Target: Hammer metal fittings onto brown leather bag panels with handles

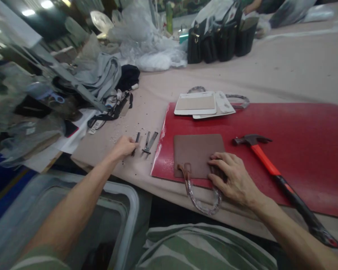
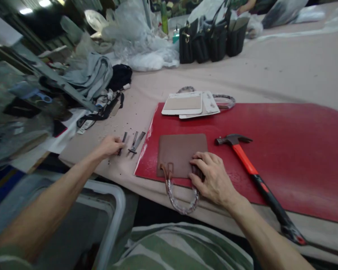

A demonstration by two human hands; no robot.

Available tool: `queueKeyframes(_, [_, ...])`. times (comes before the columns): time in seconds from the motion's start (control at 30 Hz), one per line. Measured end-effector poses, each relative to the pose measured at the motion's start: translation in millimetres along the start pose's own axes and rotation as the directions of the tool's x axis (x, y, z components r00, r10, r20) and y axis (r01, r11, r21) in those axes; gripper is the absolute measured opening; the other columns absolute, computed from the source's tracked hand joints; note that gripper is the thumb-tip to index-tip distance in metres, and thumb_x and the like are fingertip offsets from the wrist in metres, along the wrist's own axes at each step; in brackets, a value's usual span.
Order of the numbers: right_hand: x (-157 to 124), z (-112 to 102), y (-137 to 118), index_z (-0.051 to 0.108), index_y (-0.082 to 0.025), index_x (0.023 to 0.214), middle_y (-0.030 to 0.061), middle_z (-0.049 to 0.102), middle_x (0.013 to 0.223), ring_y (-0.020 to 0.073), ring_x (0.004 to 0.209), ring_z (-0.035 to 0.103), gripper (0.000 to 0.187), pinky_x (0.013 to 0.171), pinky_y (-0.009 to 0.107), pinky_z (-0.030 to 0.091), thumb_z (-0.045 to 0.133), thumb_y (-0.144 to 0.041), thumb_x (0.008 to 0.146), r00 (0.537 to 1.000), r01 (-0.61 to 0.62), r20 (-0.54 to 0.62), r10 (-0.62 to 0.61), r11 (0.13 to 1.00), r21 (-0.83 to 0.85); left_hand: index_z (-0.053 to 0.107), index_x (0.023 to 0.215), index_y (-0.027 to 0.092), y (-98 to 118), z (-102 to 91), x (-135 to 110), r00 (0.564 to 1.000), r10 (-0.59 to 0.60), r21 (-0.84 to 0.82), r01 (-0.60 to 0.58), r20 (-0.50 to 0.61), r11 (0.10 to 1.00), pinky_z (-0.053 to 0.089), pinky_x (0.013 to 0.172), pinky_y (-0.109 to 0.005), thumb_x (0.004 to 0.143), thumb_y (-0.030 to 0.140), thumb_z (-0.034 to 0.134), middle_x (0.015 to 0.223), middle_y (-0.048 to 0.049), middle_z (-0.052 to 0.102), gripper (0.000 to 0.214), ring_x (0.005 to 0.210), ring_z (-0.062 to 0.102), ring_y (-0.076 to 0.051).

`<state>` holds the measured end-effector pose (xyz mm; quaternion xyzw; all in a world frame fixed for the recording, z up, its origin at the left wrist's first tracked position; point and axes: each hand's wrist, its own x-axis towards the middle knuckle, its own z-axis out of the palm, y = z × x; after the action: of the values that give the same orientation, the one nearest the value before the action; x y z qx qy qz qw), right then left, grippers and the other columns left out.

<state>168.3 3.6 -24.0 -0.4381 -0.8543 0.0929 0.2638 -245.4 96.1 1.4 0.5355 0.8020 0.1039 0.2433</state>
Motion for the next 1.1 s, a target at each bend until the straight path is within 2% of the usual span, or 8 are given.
queueKeyframes(0.1, [-0.3, -0.8, -2.7, 0.063, -0.019, 0.114, 0.0142, 0.063, 0.124, 0.0317, 0.118, 0.055, 0.026, 0.101, 0.051, 0.043, 0.062, -0.03, 0.091, 1.0, -0.023, 0.009, 0.023, 1.0, 0.021, 0.058, 0.072, 0.016, -16.6, 0.4, -10.1, 0.996, -0.013, -0.382, -0.023, -0.092, 0.924, 0.056, 0.054, -0.026, 0.074, 0.029, 0.066, 0.065, -0.0036, 0.066, 0.015, 0.058, 0.068, -0.018])
queueKeyframes(0.17, [-0.3, -0.8, -3.7, 0.063, -0.02, 0.113, 0.0138, 0.064, 0.124, 0.0319, 0.118, 0.056, 0.025, 0.1, 0.052, 0.043, 0.062, -0.03, 0.091, 0.999, -0.034, 0.002, 0.034, 0.999, 0.037, 0.056, 0.079, 0.016, -24.8, 5.7, -18.6, 0.98, -0.049, -0.666, -0.093, -0.191, 0.74, 0.059, 0.056, -0.026, 0.071, 0.029, 0.07, 0.069, -0.0029, 0.068, 0.021, 0.06, 0.069, -0.017])
queueKeyframes(0.23, [-0.4, -0.7, -4.4, 0.064, -0.021, 0.113, 0.0137, 0.064, 0.124, 0.0324, 0.117, 0.056, 0.024, 0.1, 0.053, 0.043, 0.062, -0.031, 0.091, 0.999, -0.048, -0.003, 0.048, 0.998, 0.048, 0.054, 0.086, 0.016, -29.7, 15.8, -26.9, 0.954, -0.073, -0.783, -0.193, -0.29, 0.591, 0.061, 0.059, -0.027, 0.067, 0.029, 0.074, 0.071, -0.0008, 0.068, 0.03, 0.062, 0.071, -0.017])
queueKeyframes(0.37, [-0.8, -1.0, -4.9, 0.065, -0.02, 0.113, 0.0144, 0.064, 0.124, 0.0329, 0.118, 0.057, 0.025, 0.1, 0.053, 0.043, 0.061, -0.031, 0.092, 0.998, -0.056, 0.009, 0.056, 0.998, 0.034, 0.054, 0.1, 0.017, -35.3, 41.6, -40.0, 0.892, -0.055, -0.769, -0.353, -0.448, 0.532, 0.062, 0.065, -0.027, 0.067, 0.03, 0.079, 0.08, -0.0006, 0.07, 0.043, 0.074, 0.076, -0.019])
queueKeyframes(0.5, [-0.3, -2.4, -3.4, 0.064, -0.02, 0.115, 0.0142, 0.065, 0.123, 0.0332, 0.116, 0.059, 0.026, 0.098, 0.053, 0.045, 0.059, -0.033, 0.093, 1.0, -0.021, -0.011, 0.022, 0.999, 0.028, 0.057, 0.103, 0.016, -42.3, 56.3, -50.3, 0.867, -0.004, -0.728, -0.416, -0.498, 0.544, 0.063, 0.075, -0.029, 0.071, 0.031, 0.078, 0.09, -0.0049, 0.074, 0.041, 0.083, 0.077, -0.02])
queueKeyframes(0.7, [0.4, 5.3, 10.0, 0.062, -0.03, 0.113, 0.0105, 0.067, 0.118, 0.0359, 0.106, 0.064, 0.025, 0.089, 0.056, 0.047, 0.05, -0.044, 0.097, 0.997, 0.036, -0.061, -0.036, 0.999, 0.01, 0.056, 0.1, 0.017, -55.4, 57.3, -55.3, 0.904, -0.03, -0.827, -0.376, -0.426, 0.419, 0.063, 0.078, -0.034, 0.073, 0.038, 0.082, 0.092, -0.0068, 0.075, 0.043, 0.083, 0.077, -0.021])
queueKeyframes(0.9, [-1.5, 12.9, 12.9, 0.054, -0.04, 0.118, 0.0094, 0.063, 0.119, 0.0403, 0.108, 0.061, 0.026, 0.09, 0.061, 0.045, 0.042, -0.05, 0.097, 0.998, -0.035, -0.041, 0.036, 0.999, 0.017, 0.056, 0.105, 0.017, -63.7, 60.4, -57.3, 0.935, -0.041, -0.894, -0.324, -0.353, 0.308, 0.063, 0.08, -0.035, 0.073, 0.035, 0.085, 0.096, -0.0072, 0.076, 0.047, 0.09, 0.077, -0.022])
queueKeyframes(1.1, [-3.2, 14.5, 15.0, 0.055, -0.038, 0.118, 0.0071, 0.063, 0.12, 0.0411, 0.106, 0.062, 0.03, 0.089, 0.063, 0.047, 0.045, -0.055, 0.095, 0.997, -0.017, -0.071, 0.02, 0.999, 0.038, 0.058, 0.11, 0.016, -62.9, 59.3, -58.2, 0.939, -0.015, -0.888, -0.319, -0.343, 0.33, 0.063, 0.085, -0.037, 0.074, 0.031, 0.083, 0.099, -0.0073, 0.076, 0.046, 0.091, 0.077, -0.021])
